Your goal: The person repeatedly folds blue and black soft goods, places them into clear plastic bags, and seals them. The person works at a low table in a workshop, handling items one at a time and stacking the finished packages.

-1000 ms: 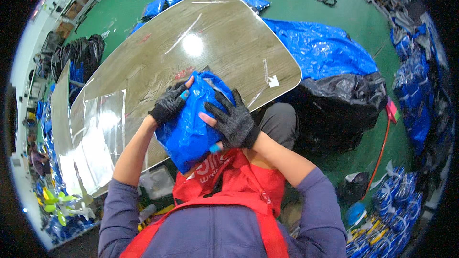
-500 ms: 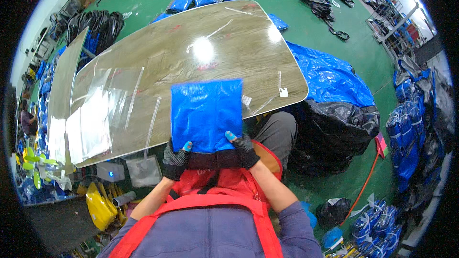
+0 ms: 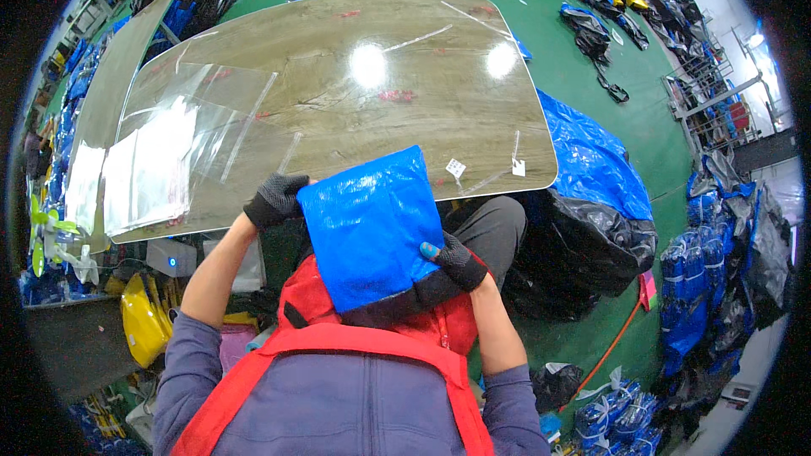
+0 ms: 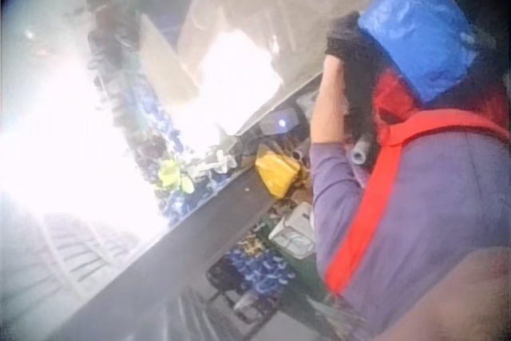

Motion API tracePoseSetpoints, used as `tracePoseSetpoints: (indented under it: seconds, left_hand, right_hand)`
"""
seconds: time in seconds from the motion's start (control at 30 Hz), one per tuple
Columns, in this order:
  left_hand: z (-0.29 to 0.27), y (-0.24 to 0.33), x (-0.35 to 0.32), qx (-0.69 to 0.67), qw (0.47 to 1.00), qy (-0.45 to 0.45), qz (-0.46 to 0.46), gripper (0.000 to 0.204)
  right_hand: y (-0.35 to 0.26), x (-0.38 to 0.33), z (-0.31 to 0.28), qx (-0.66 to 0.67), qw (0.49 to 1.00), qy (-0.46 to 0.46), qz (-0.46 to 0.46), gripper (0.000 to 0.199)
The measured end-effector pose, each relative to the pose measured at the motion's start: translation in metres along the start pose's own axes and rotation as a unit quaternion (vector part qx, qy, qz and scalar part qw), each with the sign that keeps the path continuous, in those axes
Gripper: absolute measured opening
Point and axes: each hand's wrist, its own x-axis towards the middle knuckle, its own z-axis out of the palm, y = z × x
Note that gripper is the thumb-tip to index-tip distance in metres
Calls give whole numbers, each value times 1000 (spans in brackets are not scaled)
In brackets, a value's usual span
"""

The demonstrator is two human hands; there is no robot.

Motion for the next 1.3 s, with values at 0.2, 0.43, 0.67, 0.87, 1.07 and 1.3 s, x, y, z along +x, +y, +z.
tracePoseSetpoints:
  seconds: [0.2,0.43,0.67,0.87,1.07,1.3]
  left_hand:
    - [-51,47,10,134,984,-52,-108,36]
    - [60,67,18,253,941,32,221,62]
    - [-54,12,-7,171,970,162,67,37]
    - [-13,20,10,393,918,43,22,56]
    - [47,18,55,196,960,157,126,50]
    - [29,7,27,225,957,135,126,31]
  right_hand:
    - [-16,-4,0,-77,997,-13,11,72]
    - [-13,1,22,-67,995,-58,-39,82]
    - [1,-16,-6,-34,998,36,-36,73]
    - [1,-13,-47,-46,988,121,-88,64]
    - [-22,-25,-58,124,973,180,-78,67]
    - [-58,-35,-46,0,994,96,-48,60]
